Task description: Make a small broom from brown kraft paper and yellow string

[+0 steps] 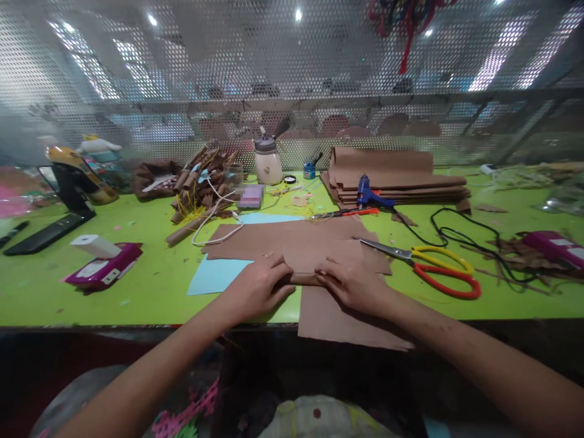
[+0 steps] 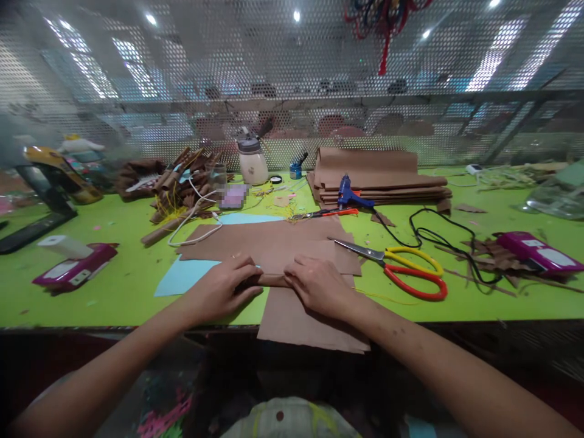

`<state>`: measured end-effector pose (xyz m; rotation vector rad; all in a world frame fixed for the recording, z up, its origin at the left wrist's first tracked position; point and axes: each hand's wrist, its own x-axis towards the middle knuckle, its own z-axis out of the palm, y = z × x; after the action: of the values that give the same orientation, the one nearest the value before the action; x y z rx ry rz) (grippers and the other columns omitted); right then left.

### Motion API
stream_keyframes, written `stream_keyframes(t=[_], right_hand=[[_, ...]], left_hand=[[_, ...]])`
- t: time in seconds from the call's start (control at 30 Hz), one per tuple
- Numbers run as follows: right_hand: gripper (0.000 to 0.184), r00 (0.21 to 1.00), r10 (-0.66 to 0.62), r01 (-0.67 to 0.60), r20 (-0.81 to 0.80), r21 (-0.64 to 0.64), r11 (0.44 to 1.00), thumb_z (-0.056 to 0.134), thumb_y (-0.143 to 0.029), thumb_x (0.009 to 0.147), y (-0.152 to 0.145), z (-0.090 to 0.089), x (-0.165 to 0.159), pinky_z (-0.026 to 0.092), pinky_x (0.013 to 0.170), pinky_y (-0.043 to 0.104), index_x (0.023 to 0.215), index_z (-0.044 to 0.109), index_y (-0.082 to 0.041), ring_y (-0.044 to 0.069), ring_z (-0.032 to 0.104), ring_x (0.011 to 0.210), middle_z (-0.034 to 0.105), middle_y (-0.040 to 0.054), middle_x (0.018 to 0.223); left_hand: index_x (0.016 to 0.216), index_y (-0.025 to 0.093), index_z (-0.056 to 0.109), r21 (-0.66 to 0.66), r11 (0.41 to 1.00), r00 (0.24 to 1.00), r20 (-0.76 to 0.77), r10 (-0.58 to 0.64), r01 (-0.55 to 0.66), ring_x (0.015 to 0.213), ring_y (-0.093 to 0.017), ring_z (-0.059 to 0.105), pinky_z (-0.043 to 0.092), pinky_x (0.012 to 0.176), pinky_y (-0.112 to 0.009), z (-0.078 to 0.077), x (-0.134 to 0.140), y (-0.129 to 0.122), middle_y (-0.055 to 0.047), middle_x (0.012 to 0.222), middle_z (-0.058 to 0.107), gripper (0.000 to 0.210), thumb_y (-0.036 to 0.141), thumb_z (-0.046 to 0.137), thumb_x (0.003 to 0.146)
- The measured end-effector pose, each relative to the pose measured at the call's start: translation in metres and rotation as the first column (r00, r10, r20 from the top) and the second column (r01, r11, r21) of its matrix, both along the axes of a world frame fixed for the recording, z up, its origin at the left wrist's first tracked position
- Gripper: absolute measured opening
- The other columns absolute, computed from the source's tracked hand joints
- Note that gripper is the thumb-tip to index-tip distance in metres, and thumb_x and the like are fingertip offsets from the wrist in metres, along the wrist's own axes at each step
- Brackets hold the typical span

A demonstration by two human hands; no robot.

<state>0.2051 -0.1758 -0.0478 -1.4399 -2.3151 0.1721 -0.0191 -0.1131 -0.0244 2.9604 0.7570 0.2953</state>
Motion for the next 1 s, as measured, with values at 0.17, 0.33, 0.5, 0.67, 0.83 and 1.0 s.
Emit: stream_keyframes(t=[0.17,0.33,0.5,0.67,0.83,1.0], right_hand=[[0.014,0.978,0.107,-0.109,-0.182,-0.003,0.994,0.049,-0.020,0.087,0.008,-0.003,0.005,0.038,0.068,0.027,0.077,0.057,-0.016,0.016,0.051,0.077,0.056,0.0049,0.077],[0.017,0.933,0.114,-0.172,-0.343,-0.144,0.974,0.053,-0.020,0.084,0.021,0.001,0.011,0.038,0.058,0.024,0.073,0.064,-0.015,0.012,0.051,0.063,0.056,0.0019,0.069],[0.019,0.924,0.118,-0.198,-0.363,-0.191,0.962,0.054,-0.021,0.084,0.024,0.003,0.014,0.040,0.057,0.023,0.075,0.068,-0.013,0.012,0.053,0.062,0.057,0.0028,0.068],[0.024,0.998,0.029,-0.025,-0.054,0.061,0.998,0.047,-0.020,0.088,0.004,0.005,0.003,0.040,0.069,0.031,0.072,0.064,-0.014,0.018,0.050,0.078,0.058,0.0078,0.077],[0.020,0.997,-0.023,0.011,0.075,0.157,0.988,0.047,-0.027,0.089,-0.014,0.005,-0.003,0.041,0.074,0.034,0.089,0.061,-0.012,0.022,0.048,0.084,0.057,0.0112,0.084],[0.020,1.000,0.008,-0.009,0.013,0.101,0.995,0.047,-0.027,0.090,-0.010,-0.006,0.007,0.042,0.070,0.029,0.092,0.063,-0.015,0.018,0.051,0.079,0.056,0.0081,0.081]], left_hand=[[0.088,0.015,0.061,-0.034,0.997,0.998,0.024,-0.066,0.067,0.079,-0.016,0.050,0.039,0.069,-0.026,-0.005,-0.002,0.009,-0.007,0.085,0.053,0.025,0.029,0.041,0.090],[0.088,0.014,0.062,-0.036,0.994,0.994,-0.006,-0.107,0.107,0.075,-0.014,0.052,0.040,0.069,-0.025,-0.003,-0.002,0.014,-0.007,0.084,0.054,0.029,0.031,0.038,0.091],[0.094,0.015,0.062,-0.077,0.993,0.995,0.043,-0.085,0.088,0.079,-0.015,0.052,0.040,0.071,-0.025,-0.004,-0.002,0.011,-0.007,0.087,0.054,0.028,0.031,0.039,0.091],[0.090,0.016,0.064,-0.137,0.988,0.997,0.058,-0.058,0.065,0.080,-0.015,0.052,0.040,0.070,-0.025,-0.001,0.000,0.010,-0.007,0.086,0.054,0.027,0.031,0.041,0.090],[0.090,0.017,0.064,-0.229,0.973,0.999,0.045,-0.029,0.039,0.078,-0.014,0.052,0.039,0.069,-0.024,0.005,0.002,0.012,-0.005,0.086,0.054,0.026,0.030,0.042,0.089],[0.089,0.017,0.062,-0.302,0.953,0.999,0.038,0.017,-0.005,0.076,-0.015,0.052,0.038,0.066,-0.024,0.006,0.004,0.012,-0.005,0.085,0.056,0.024,0.033,0.044,0.088]])
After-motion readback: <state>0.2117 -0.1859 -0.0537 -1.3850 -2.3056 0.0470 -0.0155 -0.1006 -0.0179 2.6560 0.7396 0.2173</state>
